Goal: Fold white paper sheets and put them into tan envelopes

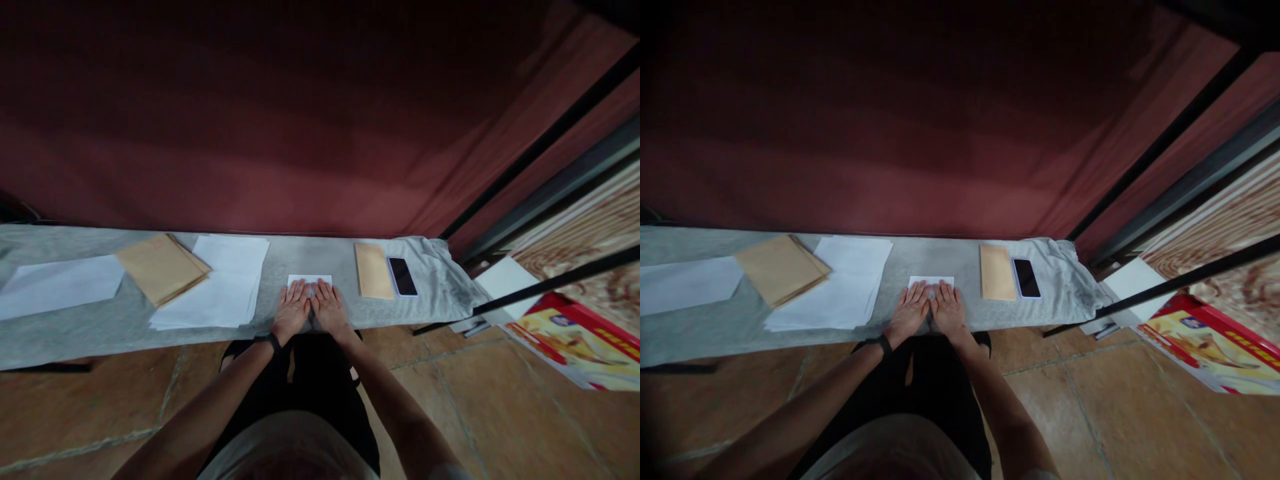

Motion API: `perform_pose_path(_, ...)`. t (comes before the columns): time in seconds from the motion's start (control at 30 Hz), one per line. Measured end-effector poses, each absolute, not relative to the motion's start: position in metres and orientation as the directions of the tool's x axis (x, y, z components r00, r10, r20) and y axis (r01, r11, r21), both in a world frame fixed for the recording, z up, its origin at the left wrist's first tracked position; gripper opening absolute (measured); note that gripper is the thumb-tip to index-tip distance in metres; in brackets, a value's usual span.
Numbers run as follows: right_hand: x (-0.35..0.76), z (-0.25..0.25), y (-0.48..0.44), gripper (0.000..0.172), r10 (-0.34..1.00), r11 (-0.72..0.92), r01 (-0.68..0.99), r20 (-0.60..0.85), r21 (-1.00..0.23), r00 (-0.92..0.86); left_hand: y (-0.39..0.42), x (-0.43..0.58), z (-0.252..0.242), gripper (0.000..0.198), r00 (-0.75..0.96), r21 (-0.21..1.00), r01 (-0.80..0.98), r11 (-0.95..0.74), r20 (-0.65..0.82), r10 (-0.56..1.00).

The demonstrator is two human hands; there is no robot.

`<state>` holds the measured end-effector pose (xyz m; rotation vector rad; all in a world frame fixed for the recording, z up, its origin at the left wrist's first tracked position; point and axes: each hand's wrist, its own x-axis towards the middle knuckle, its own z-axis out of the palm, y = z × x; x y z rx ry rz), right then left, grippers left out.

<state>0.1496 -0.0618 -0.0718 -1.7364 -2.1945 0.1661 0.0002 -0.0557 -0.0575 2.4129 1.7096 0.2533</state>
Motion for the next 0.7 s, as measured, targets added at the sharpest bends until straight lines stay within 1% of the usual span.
perform_pose_path(0.17, 0.159, -0.071, -0.051, 0.052, 0.975, 0.148, 0.947, 0.205, -0.285, -0.09, -0.048, -0.005, -0.062, 0.06, 0.271, 0.227, 0.932, -0.281, 0.076, 0.96)
perform_pose_path(0.3, 0.159, -0.075, -0.049, 0.056, 0.972, 0.123, 0.959, 0.227, -0.254, -0.064, -0.045, -0.022, -0.063, 0.06, 0.225, 0.232, 0.941, -0.247, 0.116, 0.967)
perform_pose_path(0.47, 0.158, -0.076, -0.051, 0.057, 0.971, 0.119, 0.959, 0.233, -0.256, -0.059, -0.042, -0.017, -0.055, 0.061, 0.186, 0.244, 0.948, -0.205, 0.099, 0.978)
perform_pose_path(0.57, 0.159, -0.074, -0.051, 0.057, 0.975, 0.12, 0.958, 0.214, -0.259, -0.064, -0.04, 0.006, -0.05, 0.06, 0.235, 0.276, 0.927, -0.255, 0.105, 0.966)
perform_pose_path(0.63, 0.16, -0.073, -0.051, 0.057, 0.98, 0.12, 0.962, 0.187, -0.247, -0.074, -0.039, 0.02, -0.049, 0.059, 0.297, 0.298, 0.904, -0.307, 0.079, 0.952)
perform_pose_path(0.7, 0.16, -0.072, -0.051, 0.057, 0.983, 0.119, 0.966, 0.164, -0.23, -0.082, -0.038, 0.027, -0.051, 0.059, 0.316, 0.303, 0.9, -0.314, 0.045, 0.948)
